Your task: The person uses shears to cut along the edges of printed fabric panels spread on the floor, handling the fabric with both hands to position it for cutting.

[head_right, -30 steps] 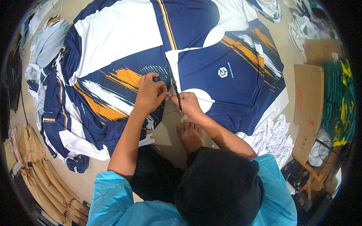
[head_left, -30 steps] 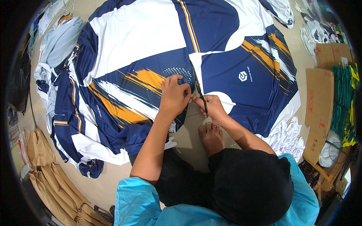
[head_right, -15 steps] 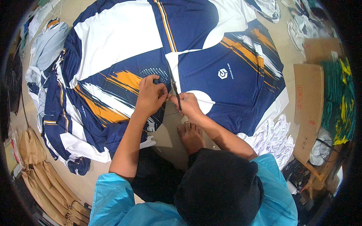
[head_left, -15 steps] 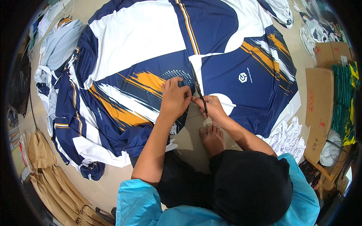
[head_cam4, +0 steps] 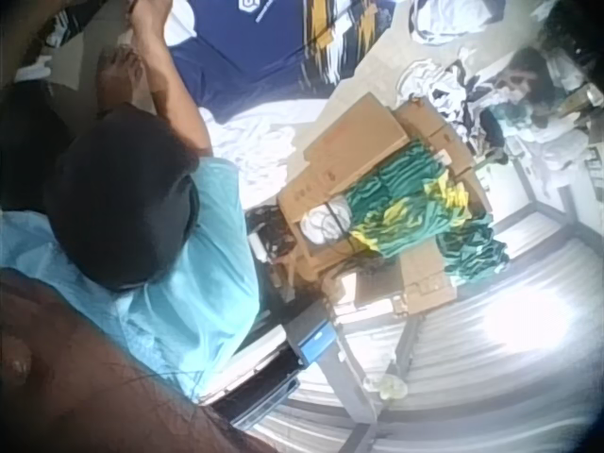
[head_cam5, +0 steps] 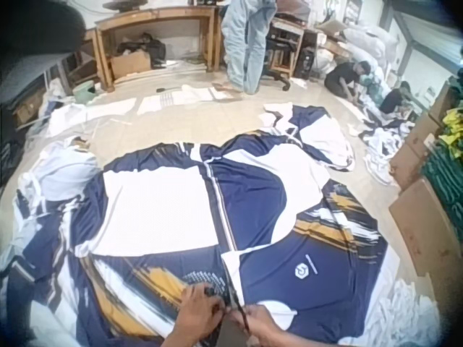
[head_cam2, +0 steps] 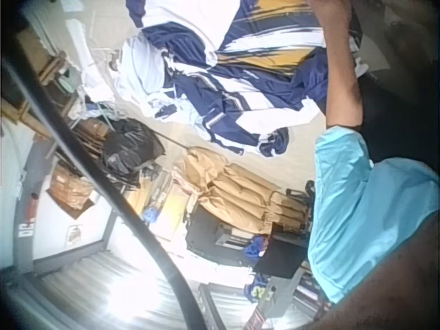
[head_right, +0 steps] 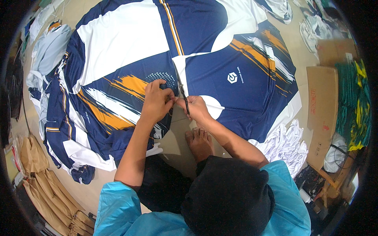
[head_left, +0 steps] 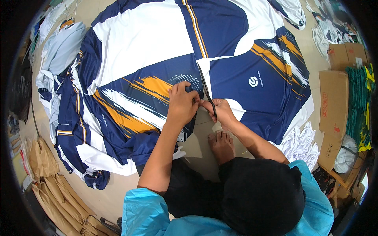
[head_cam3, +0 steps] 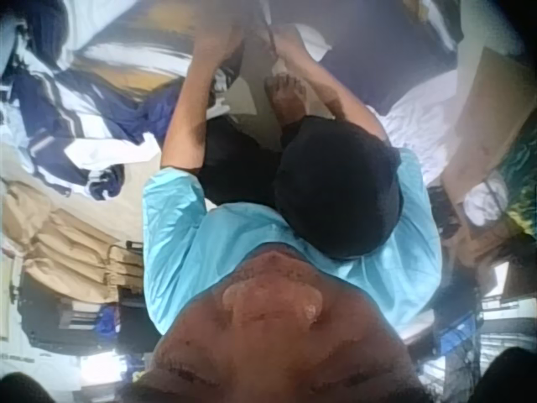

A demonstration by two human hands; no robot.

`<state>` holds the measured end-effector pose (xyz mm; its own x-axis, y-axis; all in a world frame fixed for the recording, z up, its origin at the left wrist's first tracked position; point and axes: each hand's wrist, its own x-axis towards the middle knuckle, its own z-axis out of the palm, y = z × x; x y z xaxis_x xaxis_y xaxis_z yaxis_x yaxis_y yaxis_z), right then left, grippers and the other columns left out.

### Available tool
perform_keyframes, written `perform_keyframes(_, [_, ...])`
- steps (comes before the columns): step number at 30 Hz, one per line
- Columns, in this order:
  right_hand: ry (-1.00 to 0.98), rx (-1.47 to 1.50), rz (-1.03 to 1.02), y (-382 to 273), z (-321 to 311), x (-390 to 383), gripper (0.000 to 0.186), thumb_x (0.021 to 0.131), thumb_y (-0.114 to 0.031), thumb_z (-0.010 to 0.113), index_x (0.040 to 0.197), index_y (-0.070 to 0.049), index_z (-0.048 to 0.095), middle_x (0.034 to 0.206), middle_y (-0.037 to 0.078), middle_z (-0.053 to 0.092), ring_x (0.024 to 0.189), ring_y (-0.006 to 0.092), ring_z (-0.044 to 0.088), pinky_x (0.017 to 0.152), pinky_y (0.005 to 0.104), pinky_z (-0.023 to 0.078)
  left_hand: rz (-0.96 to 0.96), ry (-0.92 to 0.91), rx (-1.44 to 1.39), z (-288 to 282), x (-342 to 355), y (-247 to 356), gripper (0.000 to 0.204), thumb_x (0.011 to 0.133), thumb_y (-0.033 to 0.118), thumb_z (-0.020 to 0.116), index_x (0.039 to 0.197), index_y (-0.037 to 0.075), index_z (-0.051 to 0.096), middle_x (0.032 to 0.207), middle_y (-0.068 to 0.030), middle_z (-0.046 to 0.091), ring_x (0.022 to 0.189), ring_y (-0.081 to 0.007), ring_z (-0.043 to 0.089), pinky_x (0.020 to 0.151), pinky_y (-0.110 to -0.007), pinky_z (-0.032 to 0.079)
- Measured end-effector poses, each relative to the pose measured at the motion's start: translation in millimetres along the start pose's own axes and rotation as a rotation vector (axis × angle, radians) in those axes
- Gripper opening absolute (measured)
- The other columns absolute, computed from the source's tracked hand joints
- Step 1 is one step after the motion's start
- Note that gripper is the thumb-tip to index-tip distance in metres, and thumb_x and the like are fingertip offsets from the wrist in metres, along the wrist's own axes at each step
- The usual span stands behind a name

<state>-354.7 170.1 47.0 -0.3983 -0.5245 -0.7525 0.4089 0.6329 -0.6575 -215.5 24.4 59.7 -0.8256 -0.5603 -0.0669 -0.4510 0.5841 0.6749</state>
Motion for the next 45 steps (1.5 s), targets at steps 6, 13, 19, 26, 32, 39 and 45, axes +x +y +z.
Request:
perform_keyframes(6, [0.000,0.015,-0.015,0.6,3.1,0.7,0.051,0.094,-0.048,0.087,0.074,-0.010,0.061,0.060,0.000,0.057,0.046,0.0093,0.050,0.042,0.0260,0.035,0.003,0.053,-0.047,3.7,-0.7,-2.1,0.017,0.079,0.012,0.088,0.094,0.014,0.080,0.140,-0.0132,0.059,0.137,-0.0413,0.051,0.120,-0.073,0.036])
perform_keyframes(13, [-0.011,-0.020,-0.007,-1.9,1.1,0.5,0.051,0.094,-0.049,0.087,0.075,-0.009,0.062,0.059,0.000,0.056,0.045,0.0096,0.050,0.043,0.0271,0.035,0.030,0.032,-0.009,1.6,-0.8,-2.3,0.021,0.080,0.011,0.087,0.101,0.011,0.082,0.142,-0.0186,0.060,0.136,-0.0441,0.052,0.117,-0.053,0.042])
perform_keyframes(19, [-0.015,-0.017,-0.018,-6.6,3.9,8.7,0.053,0.092,-0.051,0.088,0.075,-0.008,0.062,0.059,0.000,0.055,0.045,0.0099,0.049,0.043,0.0281,0.034,0.026,0.040,-0.008,1.8,-0.4,-3.4,0.025,0.079,0.011,0.087,0.104,0.009,0.083,0.143,-0.0191,0.060,0.135,-0.0438,0.053,0.116,-0.053,0.043])
perform_keyframes(26, [-0.012,0.007,-0.025,-8.9,3.6,7.0,0.048,0.093,-0.045,0.088,0.078,-0.006,0.066,0.059,-0.001,0.055,0.047,0.0091,0.049,0.043,0.0278,0.033,0.014,0.029,-0.015,0.0,-0.3,-0.4,0.027,0.079,0.010,0.088,0.106,0.008,0.083,0.142,-0.0193,0.060,0.135,-0.0434,0.053,0.116,-0.052,0.043])
perform_keyframes(32, [-0.006,-0.004,-0.008,-13.9,4.2,8.1,0.048,0.094,-0.045,0.088,0.079,-0.005,0.067,0.060,0.000,0.056,0.047,0.0093,0.049,0.043,0.0277,0.034,0.022,0.059,-0.040,5.0,-0.8,-5.1,0.025,0.078,0.012,0.089,0.103,0.010,0.084,0.142,-0.0164,0.060,0.135,-0.0419,0.053,0.117,-0.061,0.039])
perform_keyframes(39, [-0.008,-0.014,0.011,-18.6,5.2,10.7,0.042,0.099,-0.042,0.085,0.080,-0.009,0.067,0.062,-0.004,0.056,0.048,0.0061,0.048,0.044,0.0254,0.033,0.028,0.067,-0.041,5.8,-0.8,-5.3,0.021,0.078,0.012,0.089,0.099,0.011,0.083,0.141,-0.0143,0.060,0.134,-0.0408,0.053,0.116,-0.067,0.038])
perform_keyframes(45, [-0.023,-0.022,0.032,-24.6,5.4,9.1,0.043,0.097,-0.044,0.086,0.078,-0.010,0.067,0.062,-0.004,0.056,0.048,0.0060,0.048,0.044,0.0252,0.034,0.018,0.066,-0.050,4.9,-1.4,-4.7,0.020,0.077,0.011,0.089,0.096,0.011,0.082,0.139,-0.0140,0.060,0.134,-0.0409,0.053,0.117,-0.066,0.037])
